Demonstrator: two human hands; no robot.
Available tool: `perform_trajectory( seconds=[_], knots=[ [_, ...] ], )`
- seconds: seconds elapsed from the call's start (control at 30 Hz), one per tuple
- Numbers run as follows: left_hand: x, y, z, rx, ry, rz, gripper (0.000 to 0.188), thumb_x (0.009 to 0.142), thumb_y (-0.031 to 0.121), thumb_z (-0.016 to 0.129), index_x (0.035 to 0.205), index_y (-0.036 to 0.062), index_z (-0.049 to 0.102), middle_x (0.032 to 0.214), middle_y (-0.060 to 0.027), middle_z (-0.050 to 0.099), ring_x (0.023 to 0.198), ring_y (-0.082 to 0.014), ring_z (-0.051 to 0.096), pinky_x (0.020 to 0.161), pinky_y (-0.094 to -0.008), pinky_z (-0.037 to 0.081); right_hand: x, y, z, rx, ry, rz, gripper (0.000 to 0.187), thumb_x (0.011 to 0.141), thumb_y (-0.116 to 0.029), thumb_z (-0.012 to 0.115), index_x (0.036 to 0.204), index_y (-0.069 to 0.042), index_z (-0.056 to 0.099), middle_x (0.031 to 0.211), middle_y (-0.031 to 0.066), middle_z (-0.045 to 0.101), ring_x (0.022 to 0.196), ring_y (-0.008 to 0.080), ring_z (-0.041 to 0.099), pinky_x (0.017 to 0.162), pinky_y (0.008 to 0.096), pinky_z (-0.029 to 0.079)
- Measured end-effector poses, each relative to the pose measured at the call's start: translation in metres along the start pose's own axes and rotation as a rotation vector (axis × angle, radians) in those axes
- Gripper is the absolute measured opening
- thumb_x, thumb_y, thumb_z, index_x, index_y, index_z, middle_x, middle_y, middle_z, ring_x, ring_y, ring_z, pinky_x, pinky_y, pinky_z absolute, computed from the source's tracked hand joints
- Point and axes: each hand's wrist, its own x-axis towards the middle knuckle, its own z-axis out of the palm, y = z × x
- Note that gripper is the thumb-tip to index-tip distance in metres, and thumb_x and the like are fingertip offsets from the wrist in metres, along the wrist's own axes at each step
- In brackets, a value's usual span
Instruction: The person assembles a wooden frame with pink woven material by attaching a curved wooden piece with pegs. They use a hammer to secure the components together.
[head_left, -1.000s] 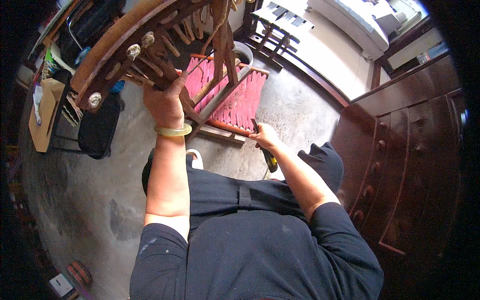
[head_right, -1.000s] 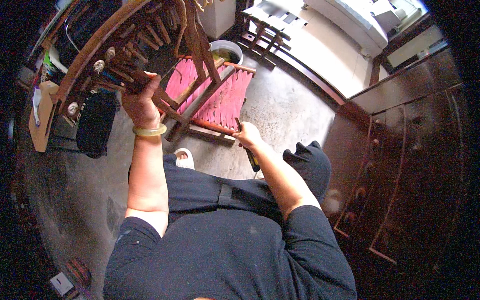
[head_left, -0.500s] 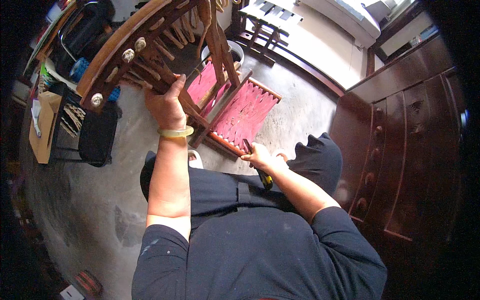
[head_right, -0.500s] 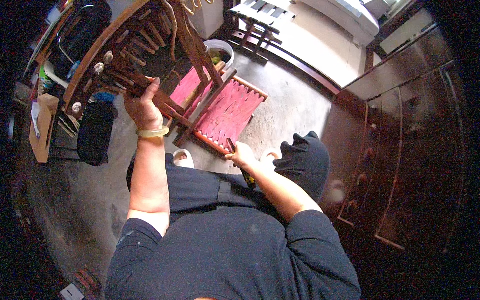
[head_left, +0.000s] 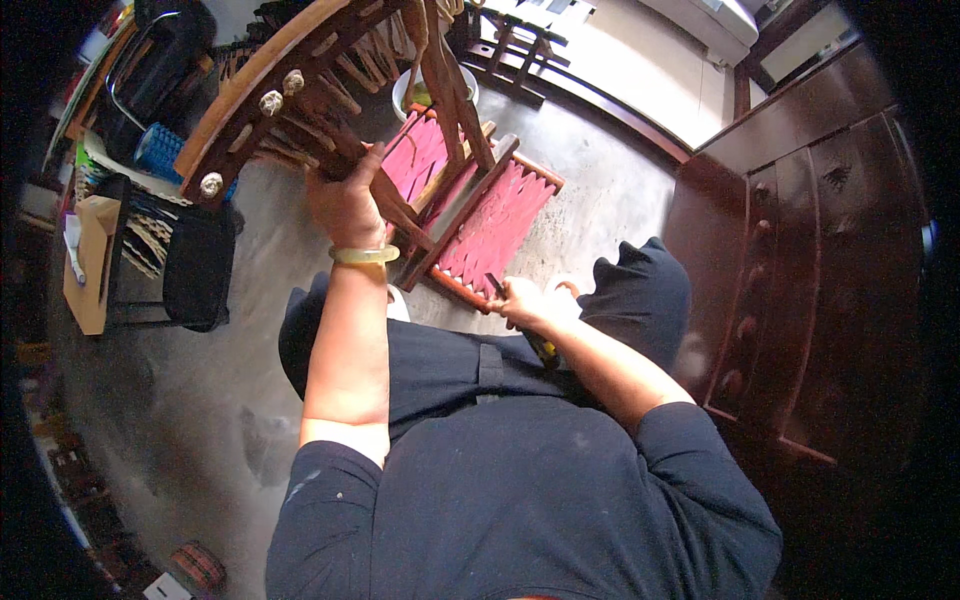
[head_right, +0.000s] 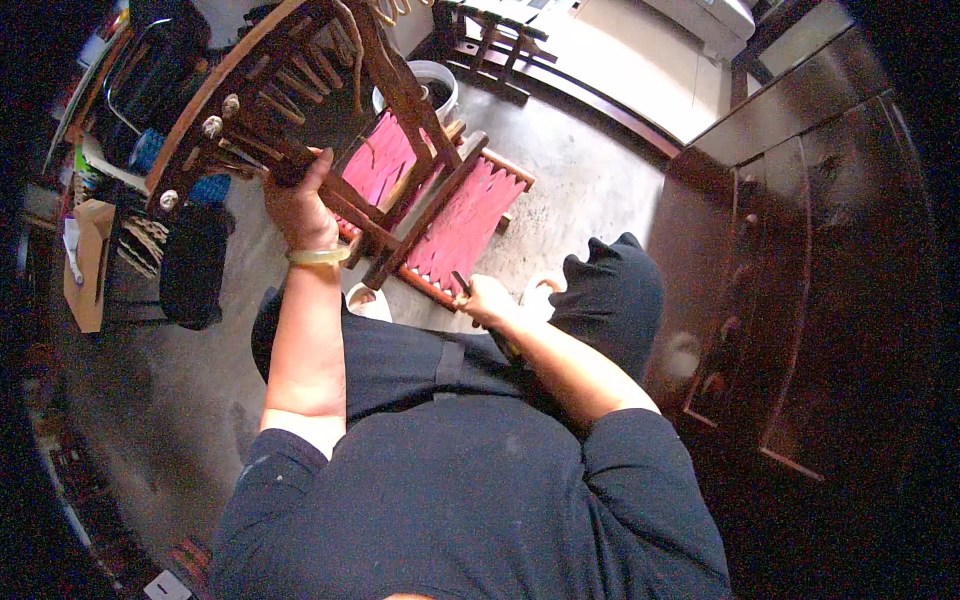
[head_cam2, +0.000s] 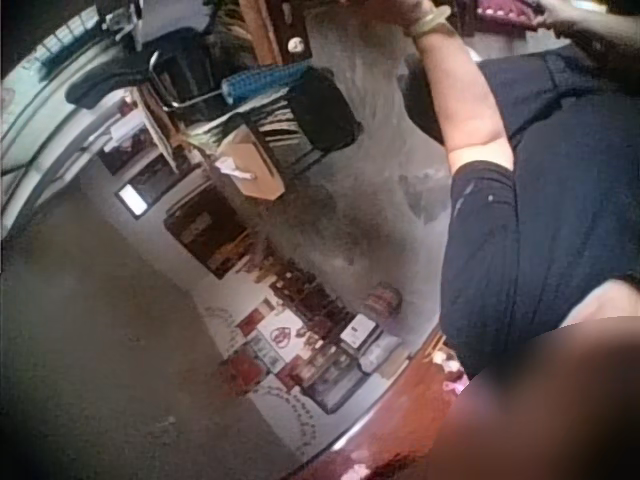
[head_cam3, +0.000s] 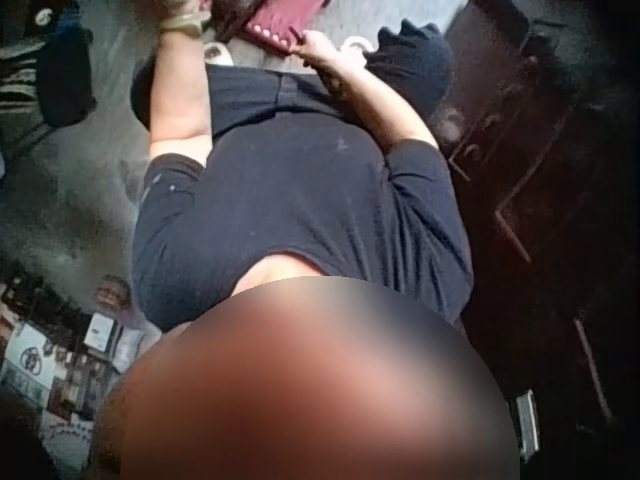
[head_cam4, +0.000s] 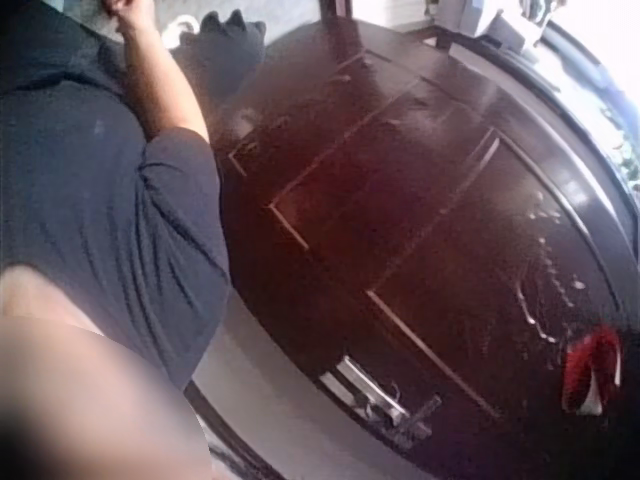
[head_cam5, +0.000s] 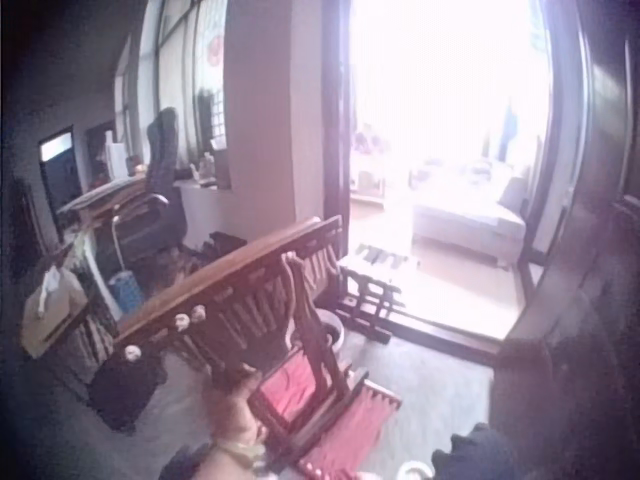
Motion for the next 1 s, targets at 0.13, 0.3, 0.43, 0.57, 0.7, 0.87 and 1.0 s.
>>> perform_trajectory(
  seconds=[0.13,0.3,0.43,0.57,0.7,0.87,1.0],
  knots=[
    [0.005,-0.001,-0.005,-0.02,-0.028,-0.079,0.027,0.067,0.0,0.076,0.089,0.0081,0.062,0.082,0.0007,0.062,0.076,-0.0146,0.057,0.076,-0.0289,0.044,-0.011,-0.002,-0.02,0.07,0.104,0.079,0.03,0.077,-0.018,0.062,0.096,0.001,0.051,0.062,0.012,0.06,0.049,0.0201,0.061,0.044,0.0325,0.049],
    [0.019,-0.003,-0.018,-0.087,-0.149,-0.098,0.031,0.066,0.001,0.078,0.092,0.0083,0.061,0.087,-0.0001,0.062,0.08,-0.0153,0.057,0.078,-0.0291,0.045,-0.008,-0.002,-0.029,0.105,0.127,0.055,0.029,0.075,-0.009,0.058,0.101,0.0,0.049,0.071,0.0103,0.06,0.06,0.0194,0.062,0.052,0.032,0.05],
    [0.014,0.0,-0.019,-0.089,-0.222,-0.115,0.032,0.067,0.003,0.077,0.094,0.0075,0.061,0.088,-0.0005,0.063,0.081,-0.0156,0.058,0.078,-0.0298,0.045,0.002,0.014,-0.019,-0.096,0.201,-0.188,0.02,0.078,-0.007,0.058,0.095,-0.001,0.05,0.073,0.0089,0.06,0.064,0.0197,0.062,0.056,0.0321,0.05],
    [-0.007,0.008,-0.02,0.01,-0.279,-0.196,0.033,0.067,0.006,0.077,0.096,0.0074,0.062,0.087,-0.0011,0.063,0.081,-0.0153,0.058,0.079,-0.0294,0.045,-0.005,0.005,-0.015,-0.161,0.239,-0.196,0.011,0.08,-0.007,0.059,0.086,-0.004,0.05,0.072,0.0093,0.059,0.062,0.0192,0.06,0.054,0.033,0.049],
    [-0.031,0.016,-0.013,-0.031,-0.334,-0.204,0.033,0.066,0.012,0.079,0.092,0.0082,0.06,0.082,0.0002,0.061,0.076,-0.0133,0.056,0.073,-0.0277,0.045,-0.01,0.006,-0.019,-0.169,0.255,-0.244,0.011,0.08,-0.008,0.057,0.085,-0.003,0.049,0.071,0.01,0.059,0.062,0.0187,0.059,0.054,0.0335,0.048],
    [-0.034,0.009,-0.013,-0.01,-0.421,-0.151,0.029,0.068,0.011,0.078,0.089,0.0109,0.058,0.079,0.0035,0.058,0.071,-0.0109,0.054,0.067,-0.0275,0.045,-0.019,0.007,-0.012,-0.276,0.275,-0.252,0.011,0.081,-0.008,0.054,0.088,-0.002,0.047,0.071,0.0111,0.057,0.064,0.0201,0.06,0.056,0.0342,0.047],
    [-0.03,0.0,-0.016,-0.065,-0.47,-0.187,0.028,0.069,0.008,0.076,0.09,0.0107,0.057,0.079,0.0033,0.057,0.072,-0.0103,0.054,0.068,-0.0277,0.045,-0.03,0.002,-0.005,-0.295,0.255,-0.255,0.01,0.082,-0.006,0.052,0.088,-0.002,0.046,0.071,0.0122,0.056,0.063,0.0214,0.061,0.058,0.0348,0.047]
  ],
)
